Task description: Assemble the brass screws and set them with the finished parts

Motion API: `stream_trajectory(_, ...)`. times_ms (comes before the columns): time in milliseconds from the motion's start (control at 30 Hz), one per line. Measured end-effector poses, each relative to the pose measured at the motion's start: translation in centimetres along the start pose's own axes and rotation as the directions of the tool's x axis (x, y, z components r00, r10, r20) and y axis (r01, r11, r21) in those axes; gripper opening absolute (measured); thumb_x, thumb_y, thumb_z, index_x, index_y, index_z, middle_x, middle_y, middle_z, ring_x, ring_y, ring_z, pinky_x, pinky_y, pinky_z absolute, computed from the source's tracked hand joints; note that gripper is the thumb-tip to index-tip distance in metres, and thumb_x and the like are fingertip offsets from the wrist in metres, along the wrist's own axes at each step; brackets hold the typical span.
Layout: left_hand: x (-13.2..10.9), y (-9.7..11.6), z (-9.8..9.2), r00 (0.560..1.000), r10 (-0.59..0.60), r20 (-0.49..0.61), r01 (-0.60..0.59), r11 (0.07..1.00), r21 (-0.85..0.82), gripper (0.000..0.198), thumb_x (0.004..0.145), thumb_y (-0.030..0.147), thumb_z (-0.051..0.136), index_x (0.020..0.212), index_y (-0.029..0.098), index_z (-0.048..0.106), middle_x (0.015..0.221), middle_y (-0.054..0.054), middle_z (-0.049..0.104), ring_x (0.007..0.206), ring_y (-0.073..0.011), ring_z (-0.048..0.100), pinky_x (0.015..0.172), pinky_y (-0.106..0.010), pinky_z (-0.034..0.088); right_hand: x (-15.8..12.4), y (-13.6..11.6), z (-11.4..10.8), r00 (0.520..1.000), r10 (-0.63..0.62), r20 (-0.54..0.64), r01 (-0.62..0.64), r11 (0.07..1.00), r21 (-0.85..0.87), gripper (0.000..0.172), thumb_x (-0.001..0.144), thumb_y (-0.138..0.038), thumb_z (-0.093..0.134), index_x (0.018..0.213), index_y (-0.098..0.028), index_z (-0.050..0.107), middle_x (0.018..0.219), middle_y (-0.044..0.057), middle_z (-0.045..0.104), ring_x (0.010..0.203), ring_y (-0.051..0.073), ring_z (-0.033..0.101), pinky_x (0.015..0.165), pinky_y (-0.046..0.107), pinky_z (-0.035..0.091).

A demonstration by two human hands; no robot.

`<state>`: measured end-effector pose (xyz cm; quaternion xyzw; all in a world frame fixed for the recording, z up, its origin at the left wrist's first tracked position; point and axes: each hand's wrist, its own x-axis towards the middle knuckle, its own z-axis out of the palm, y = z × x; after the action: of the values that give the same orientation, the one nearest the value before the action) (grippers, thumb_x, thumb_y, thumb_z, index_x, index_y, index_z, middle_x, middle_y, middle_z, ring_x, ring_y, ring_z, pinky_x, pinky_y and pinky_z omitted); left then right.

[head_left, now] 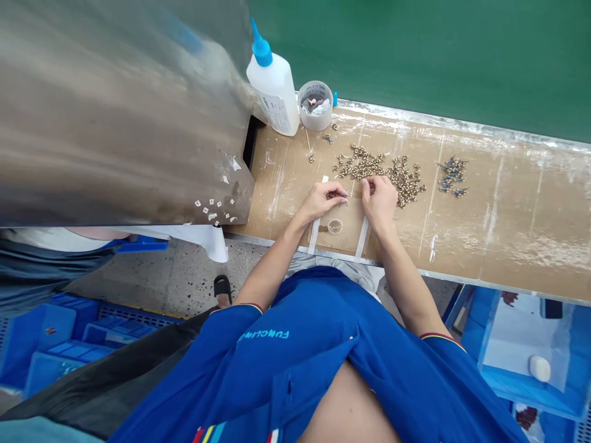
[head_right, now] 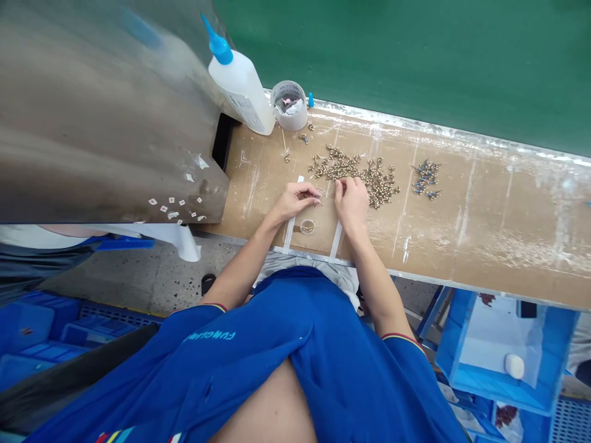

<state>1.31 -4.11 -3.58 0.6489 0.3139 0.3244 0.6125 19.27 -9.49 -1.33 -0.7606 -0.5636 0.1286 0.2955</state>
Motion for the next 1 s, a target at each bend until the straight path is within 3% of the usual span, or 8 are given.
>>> stream_trajectory(133, -0.1, 0.2, 0.0, 1.0, 0.006, -0.006, -0.006, 1.0, 0.02, 0.031, 0.079, 0.042, 0.081, 0.084, 0.012, 0.075, 0.082, -0.007, 0.075, 0.076, -0.0158, 0.067, 0.072, -0.027, 0.052, 0.9, -0.7, 1.0, 1.0, 0.027, -0.001, -0.027, 0.997, -0.072, 0.017, 0.098, -0.031, 0.055, 0.092, -0.02, 0.066, 0.099, 0.011, 0.068, 0.093, 0.027, 0.062, 0.087, 0.04, 0.047)
stream_trajectory(300, -0.1, 0.2, 0.0, 1.0, 0.026, -0.005, -0.026, 0.998, 0.055, 0.027, 0.079, 0.038, 0.081, 0.083, 0.012, 0.075, 0.082, -0.007, 0.075, 0.074, -0.0148, 0.065, 0.071, -0.026, 0.051, 0.8, -0.9, 1.1, 0.999, -0.028, 0.042, 0.03, 0.998, -0.054, 0.012, 0.096, -0.023, 0.055, 0.092, -0.021, 0.066, 0.101, 0.011, 0.068, 0.097, 0.027, 0.062, 0.087, 0.039, 0.048)
stream_trajectory(467, -0.1, 0.0, 0.2, 0.999, 0.041, -0.03, -0.039, 0.998, 0.043, 0.024, 0.08, 0.035, 0.079, 0.084, 0.012, 0.075, 0.08, -0.007, 0.074, 0.073, -0.0144, 0.065, 0.069, -0.025, 0.05, 0.7, 0.1, 0.8, 0.999, -0.017, 0.042, 0.01, 0.987, 0.16, 0.013, 0.098, -0.029, 0.055, 0.089, -0.023, 0.063, 0.092, 0.007, 0.071, 0.088, 0.024, 0.065, 0.085, 0.037, 0.05)
stream_trajectory(700, -0.5, 1.0, 0.3, 0.994, 0.095, -0.045, -0.088, 0.987, 0.132, 0.026, 0.086, 0.039, 0.077, 0.085, 0.013, 0.076, 0.083, -0.007, 0.075, 0.074, -0.0145, 0.066, 0.069, -0.026, 0.05, -0.6, 0.8, -0.6, 0.997, 0.051, 0.058, -0.074, 0.839, 0.539, 0.035, 0.094, -0.057, 0.064, 0.092, -0.022, 0.066, 0.085, 0.005, 0.07, 0.078, 0.02, 0.065, 0.075, 0.035, 0.055)
stream_trajectory(833, -1.4, 2.7, 0.3, 0.977, 0.209, -0.047, -0.188, 0.941, 0.281, 0.03, 0.091, 0.042, 0.073, 0.081, 0.014, 0.074, 0.08, -0.006, 0.073, 0.071, -0.0137, 0.063, 0.068, -0.026, 0.048, -2.2, -0.4, -2.3, 0.992, 0.03, 0.124, -0.101, 0.781, 0.617, 0.041, 0.093, -0.063, 0.063, 0.098, -0.023, 0.071, 0.087, 0.005, 0.071, 0.079, 0.019, 0.066, 0.075, 0.034, 0.056)
stream_trajectory(1000, -2.1, 4.5, 0.7, 0.944, 0.33, -0.011, -0.291, 0.849, 0.442, 0.034, 0.097, 0.041, 0.067, 0.078, 0.014, 0.07, 0.072, -0.004, 0.068, 0.064, -0.0119, 0.058, 0.063, -0.024, 0.044, -3.5, -2.3, -3.7, 0.987, -0.024, 0.16, -0.081, 0.784, 0.616, 0.043, 0.094, -0.064, 0.064, 0.103, -0.024, 0.074, 0.092, 0.005, 0.074, 0.08, 0.018, 0.068, 0.075, 0.034, 0.056)
